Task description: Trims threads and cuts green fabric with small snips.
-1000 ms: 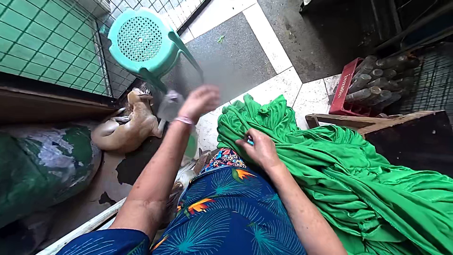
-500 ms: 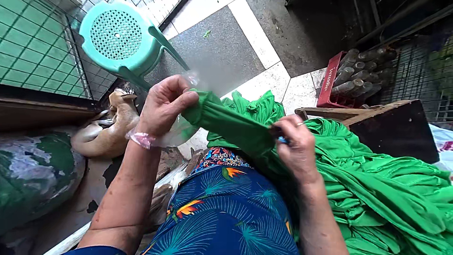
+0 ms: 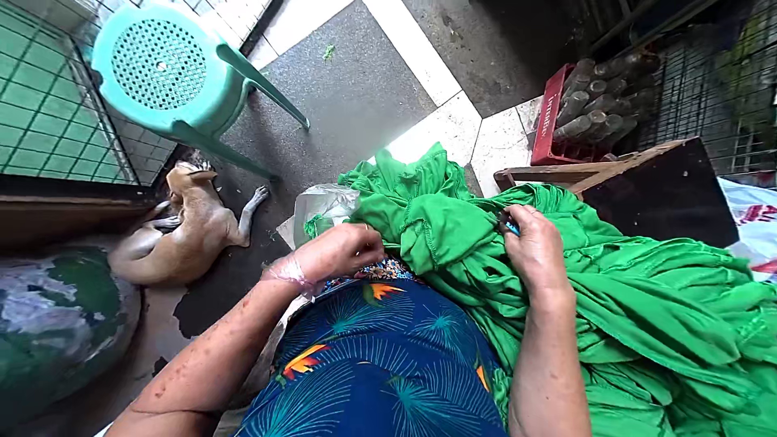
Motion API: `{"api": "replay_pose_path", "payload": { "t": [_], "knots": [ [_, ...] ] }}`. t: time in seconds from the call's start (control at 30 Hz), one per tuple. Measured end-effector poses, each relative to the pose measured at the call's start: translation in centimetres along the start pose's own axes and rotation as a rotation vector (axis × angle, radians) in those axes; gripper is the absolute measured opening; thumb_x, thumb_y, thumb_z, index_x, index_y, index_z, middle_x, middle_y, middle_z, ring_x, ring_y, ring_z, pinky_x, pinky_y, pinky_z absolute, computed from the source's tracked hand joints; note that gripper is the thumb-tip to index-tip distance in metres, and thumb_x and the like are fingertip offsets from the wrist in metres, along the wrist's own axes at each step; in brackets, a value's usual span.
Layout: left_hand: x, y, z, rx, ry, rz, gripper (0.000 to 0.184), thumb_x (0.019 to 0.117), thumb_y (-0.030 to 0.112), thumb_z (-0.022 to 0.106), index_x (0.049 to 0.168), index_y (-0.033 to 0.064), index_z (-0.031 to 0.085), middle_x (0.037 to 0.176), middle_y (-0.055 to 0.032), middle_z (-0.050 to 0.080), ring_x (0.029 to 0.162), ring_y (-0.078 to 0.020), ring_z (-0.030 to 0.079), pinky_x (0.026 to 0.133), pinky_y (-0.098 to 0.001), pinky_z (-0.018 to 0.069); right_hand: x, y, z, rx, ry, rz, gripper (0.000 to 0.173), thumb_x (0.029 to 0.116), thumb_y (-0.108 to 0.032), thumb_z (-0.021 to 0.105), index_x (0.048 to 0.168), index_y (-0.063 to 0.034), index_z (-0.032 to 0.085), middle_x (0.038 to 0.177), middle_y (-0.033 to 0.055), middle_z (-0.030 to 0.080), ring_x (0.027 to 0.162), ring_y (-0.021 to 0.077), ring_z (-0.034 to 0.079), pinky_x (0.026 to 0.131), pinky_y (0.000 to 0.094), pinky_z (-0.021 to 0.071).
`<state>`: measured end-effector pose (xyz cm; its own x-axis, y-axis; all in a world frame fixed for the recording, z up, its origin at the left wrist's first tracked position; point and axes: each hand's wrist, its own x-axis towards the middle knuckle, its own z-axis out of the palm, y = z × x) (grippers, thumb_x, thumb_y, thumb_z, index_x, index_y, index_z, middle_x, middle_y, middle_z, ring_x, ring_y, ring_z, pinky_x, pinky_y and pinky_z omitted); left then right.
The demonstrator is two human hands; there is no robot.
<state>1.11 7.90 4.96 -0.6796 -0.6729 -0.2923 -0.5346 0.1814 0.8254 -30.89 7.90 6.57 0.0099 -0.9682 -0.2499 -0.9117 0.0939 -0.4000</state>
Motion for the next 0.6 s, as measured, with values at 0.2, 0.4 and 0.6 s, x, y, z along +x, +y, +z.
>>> {"api": "replay_pose_path", "payload": {
  "t": [0.2,0.4,0.6],
  "knots": [
    [2.8,1.6,1.9,-0.022,0.343,-0.035,0.019,0.092,0.017,0.074,0.102,0.0016,0.072,0.091,-0.011,0.067,0.073,-0.0178,0.063,0.068,-0.0348,0.0555,-1.8,-4.0,-1.2,0.197,0.264,-0.125,0.037,0.0934,-0.009,0.067,0.127,0.0052,0.061,0.117,0.026,0.062,0.094,0.0356,0.066,0.075,0.0507,0.0548],
    [3.8,1.9,2.7,-0.094,0.389,-0.028,0.013,0.0937,0.013,0.069,0.089,0.002,0.074,0.086,-0.0088,0.066,0.072,-0.0129,0.062,0.067,-0.0283,0.053,-2.8,-5.6,1.9,0.32,-0.06,-0.225,0.035,0.0931,-0.007,0.068,0.127,0.0,0.064,0.101,0.0179,0.072,0.087,0.0339,0.071,0.074,0.0553,0.0553],
    [2.1,1.2,1.5,-0.228,0.386,-0.06,0.013,0.0936,0.015,0.068,0.087,0.0052,0.073,0.083,0.0,0.065,0.069,0.0001,0.058,0.063,-0.0151,0.0488,-2.7,-4.7,2.1,0.27,-0.037,-0.331,0.031,0.0908,-0.007,0.069,0.122,-0.0024,0.069,0.097,0.0156,0.073,0.085,0.0321,0.071,0.072,0.0532,0.0542]
  ]
}}
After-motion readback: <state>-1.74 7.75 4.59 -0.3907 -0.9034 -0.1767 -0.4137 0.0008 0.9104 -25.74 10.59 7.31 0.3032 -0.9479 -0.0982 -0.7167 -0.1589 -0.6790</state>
